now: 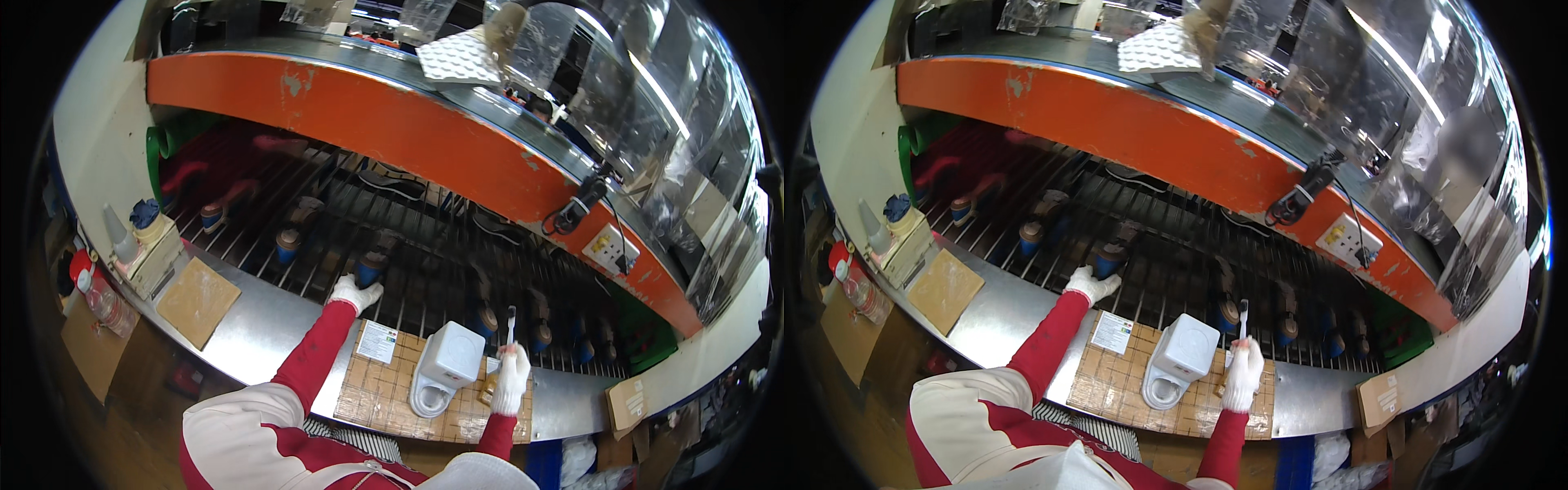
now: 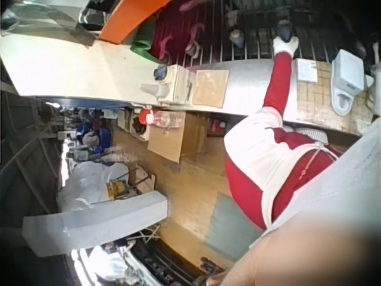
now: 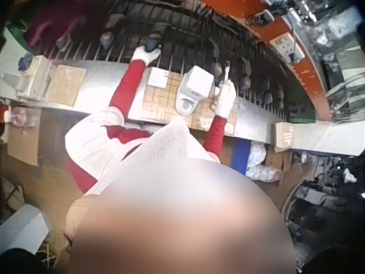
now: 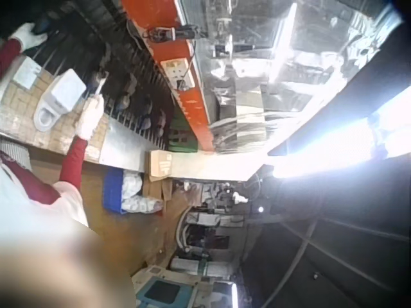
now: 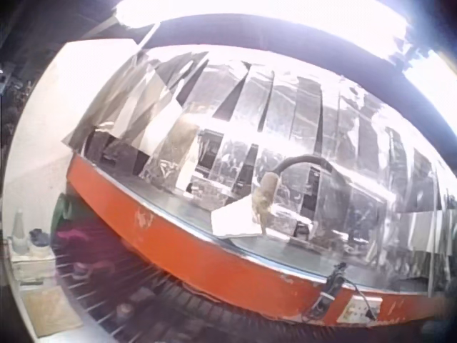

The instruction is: The person applies glue to the sole of a blue shoe using a brush. They repeatedly dip the brush into a white container and spread the adhesive along the shoe's sole and edges, then place the shoe on a metal rack and repeat the process on another shoe.

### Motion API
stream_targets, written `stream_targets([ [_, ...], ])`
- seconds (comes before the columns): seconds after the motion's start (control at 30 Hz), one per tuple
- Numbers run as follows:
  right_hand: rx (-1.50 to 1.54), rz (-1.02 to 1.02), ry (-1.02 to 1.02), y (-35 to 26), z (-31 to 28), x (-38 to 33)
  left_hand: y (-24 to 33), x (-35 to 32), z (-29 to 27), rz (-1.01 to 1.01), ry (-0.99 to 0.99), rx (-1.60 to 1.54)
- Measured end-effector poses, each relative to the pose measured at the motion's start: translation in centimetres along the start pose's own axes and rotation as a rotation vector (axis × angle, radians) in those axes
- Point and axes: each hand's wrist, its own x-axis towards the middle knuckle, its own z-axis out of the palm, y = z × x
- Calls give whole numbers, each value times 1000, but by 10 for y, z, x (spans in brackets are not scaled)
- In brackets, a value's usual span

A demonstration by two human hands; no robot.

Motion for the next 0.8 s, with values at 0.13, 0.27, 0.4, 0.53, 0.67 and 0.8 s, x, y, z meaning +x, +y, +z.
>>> stream_targets([
  [0.13,-628,66,36,41,34,82,-43,-53,-9,-94,-100,30],
  [0.27,-831,263,-194,67,62,133,-71,-103,-24,-314,-397,102],
  [0.4,-881,240,-235,82,72,155,-73,-112,-23,-352,-517,383],
  [0.53,-858,156,-218,81,70,168,-77,-104,-21,-350,-517,367],
  [0.67,-738,180,-345,37,59,197,-78,-98,-23,-332,-541,395],
  [0.8,-100,499,-199,-12,57,170,-75,-97,-16,-330,-589,442],
])
